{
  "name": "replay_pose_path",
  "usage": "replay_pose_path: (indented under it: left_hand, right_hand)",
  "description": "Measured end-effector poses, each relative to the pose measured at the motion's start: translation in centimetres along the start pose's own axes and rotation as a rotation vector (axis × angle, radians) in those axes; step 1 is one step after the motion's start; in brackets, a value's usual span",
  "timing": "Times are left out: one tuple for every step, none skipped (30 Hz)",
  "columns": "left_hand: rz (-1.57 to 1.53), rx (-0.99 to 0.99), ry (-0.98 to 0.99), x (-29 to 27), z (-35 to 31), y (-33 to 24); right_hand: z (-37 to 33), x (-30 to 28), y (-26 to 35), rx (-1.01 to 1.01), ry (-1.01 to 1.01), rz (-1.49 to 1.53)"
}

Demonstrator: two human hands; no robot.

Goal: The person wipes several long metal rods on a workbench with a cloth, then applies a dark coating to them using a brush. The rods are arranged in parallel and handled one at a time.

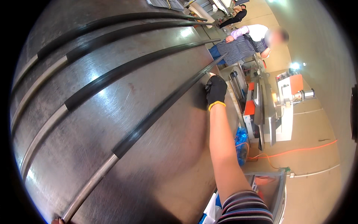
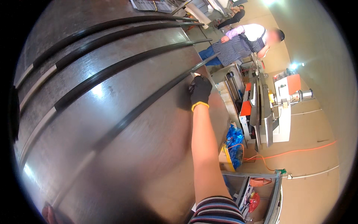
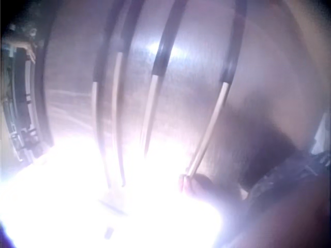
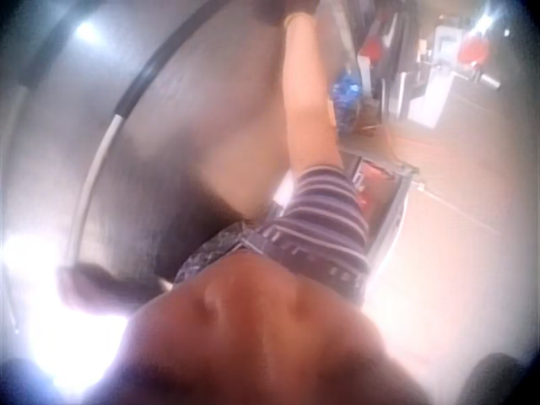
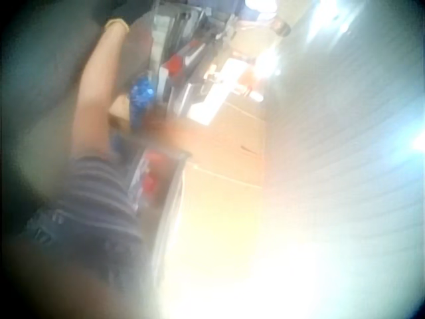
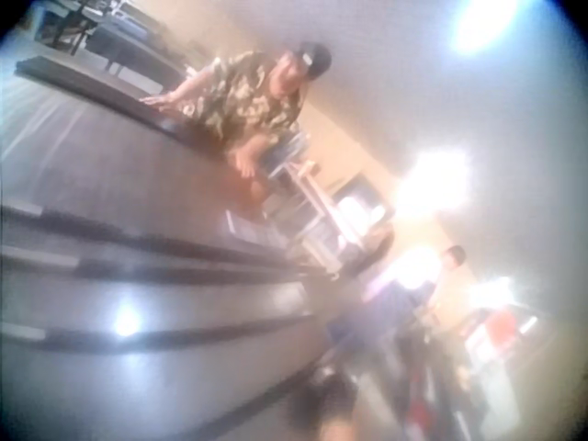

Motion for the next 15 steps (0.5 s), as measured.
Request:
replay_pose_path:
  left_hand:
    - [0.022, 0.005, 0.004, 0.1, 0.1, -0.1]
    - [0.044, 0.009, 0.007, 0.1, 0.1, -0.1]
    - [0.067, 0.013, 0.009, 0.2, 0.1, -0.2]
    - [0.014, 0.014, -0.009, -0.1, 0.3, -0.6]
    - [-0.038, 0.016, -0.027, -0.4, 0.6, -1.4]
    - [-0.089, 0.02, -0.047, -0.8, 0.7, -2.0]
    - [-0.078, 0.044, -0.029, -0.6, 0.3, -1.4]
    - [-0.066, 0.069, -0.008, -0.3, 0.2, -1.0]
    - [-0.052, 0.093, 0.012, -0.2, -0.1, -0.9]
    - [0.011, 0.117, 0.009, -0.5, -0.8, -1.2]
    - [0.076, 0.133, -0.005, -0.8, -0.2, -3.6]
    - [0.125, 0.164, -0.009, -0.6, 0.4, -5.6]
    - [0.139, 0.158, 0.014, -0.8, -0.9, -6.2]
    - [0.153, 0.15, 0.029, -1.0, -2.1, -6.5]
    - [0.166, 0.16, 0.01, -1.0, -1.3, -6.8]
  right_hand:
    - [-0.8, 0.2, 0.2, 0.013, 0.009, -0.016]
    - [-1.9, 0.6, 0.9, 0.043, -0.004, -0.044]
    - [-2.7, 1.0, 1.2, 0.049, 0.009, -0.034]
    - [-3.5, 1.2, 1.5, 0.052, 0.02, -0.026]
    - [-4.2, 1.2, 1.6, 0.056, 0.031, -0.018]
    - [-4.5, 1.5, 1.4, 0.006, 0.087, 0.074]
    - [-4.8, 0.6, 0.7, 0.043, 0.014, 0.177]
    - [-5.4, 0.1, 0.4, 0.082, -0.059, 0.28]
    - [-6.1, -0.1, 0.0, 0.123, -0.131, 0.384]
    - [-6.5, 0.0, 0.5, 0.06, -0.162, 0.318]
    - [-6.7, 2.8, 3.4, -0.133, -0.045, 0.274]
    - [-7.1, 4.6, 6.3, -0.327, 0.048, 0.216]
    - [-8.5, 6.9, 7.0, -0.349, 0.229, 0.176]
    - [-9.7, 9.1, 7.4, -0.375, 0.412, 0.139]
    - [-8.4, 10.7, 7.1, -0.664, 0.491, -0.269]
Point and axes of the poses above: each hand's wrist, its own z-axis towards the middle knuckle, its own x-axis out of the palm, y = z × x, the point moved 10 cm from there along z, towards the middle knuckle, and after that the axes turned 9 degrees about -x, right-handed, at the moved point
